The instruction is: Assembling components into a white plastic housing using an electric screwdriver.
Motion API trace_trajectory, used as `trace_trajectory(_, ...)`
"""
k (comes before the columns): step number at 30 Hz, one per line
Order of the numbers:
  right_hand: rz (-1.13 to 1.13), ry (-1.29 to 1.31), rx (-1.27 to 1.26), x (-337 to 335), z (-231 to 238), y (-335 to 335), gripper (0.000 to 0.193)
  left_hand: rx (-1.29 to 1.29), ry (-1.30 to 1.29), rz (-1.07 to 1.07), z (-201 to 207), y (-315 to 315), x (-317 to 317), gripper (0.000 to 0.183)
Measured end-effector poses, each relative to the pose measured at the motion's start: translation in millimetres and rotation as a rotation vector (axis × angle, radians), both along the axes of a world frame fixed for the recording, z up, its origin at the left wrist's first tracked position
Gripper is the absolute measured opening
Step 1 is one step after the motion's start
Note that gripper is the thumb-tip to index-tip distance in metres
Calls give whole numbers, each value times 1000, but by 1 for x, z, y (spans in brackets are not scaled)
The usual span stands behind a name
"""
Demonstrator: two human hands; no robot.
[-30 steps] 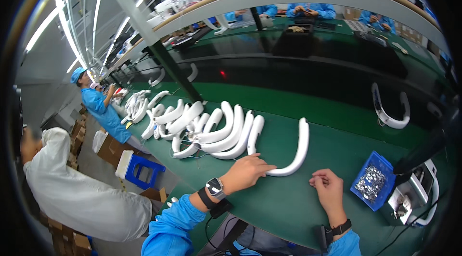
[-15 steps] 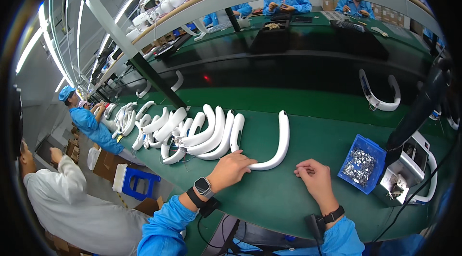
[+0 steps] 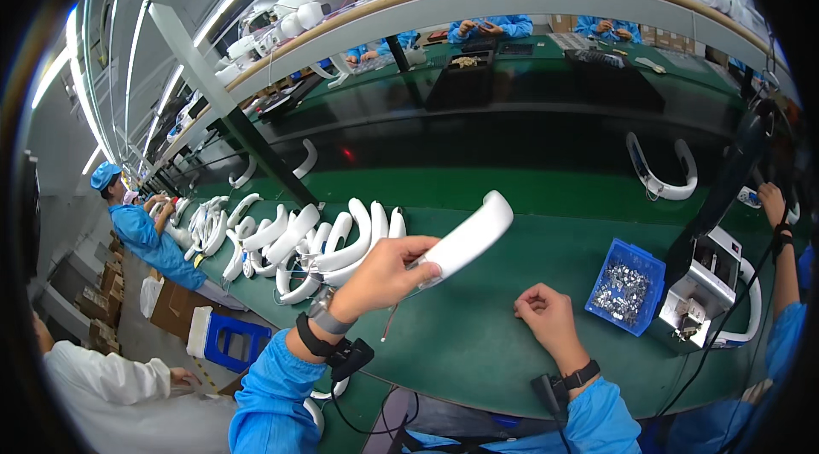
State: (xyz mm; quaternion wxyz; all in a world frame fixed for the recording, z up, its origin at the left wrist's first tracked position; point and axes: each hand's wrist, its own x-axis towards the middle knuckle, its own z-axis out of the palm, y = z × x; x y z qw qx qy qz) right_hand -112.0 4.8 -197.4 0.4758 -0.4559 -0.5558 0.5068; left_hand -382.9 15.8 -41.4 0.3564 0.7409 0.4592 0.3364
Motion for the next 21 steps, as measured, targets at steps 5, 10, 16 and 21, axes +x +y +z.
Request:
trace_trajectory(5, -14, 20, 5, 1, -5, 0, 7, 83, 295, 51, -14, -12, 8, 32)
trace_trajectory(10, -196, -149, 389, 0, 41, -17, 5, -235, -360, 41, -11, -22, 30, 41)
trace_trajectory(16, -244, -346, 961, -18, 136, -44, 16, -641, -953, -79, -11, -56, 70, 49)
trace_trajectory(21, -212, -666, 1226, 2, 147, -47, 25, -592, -948, -112, -26, -63, 93, 48)
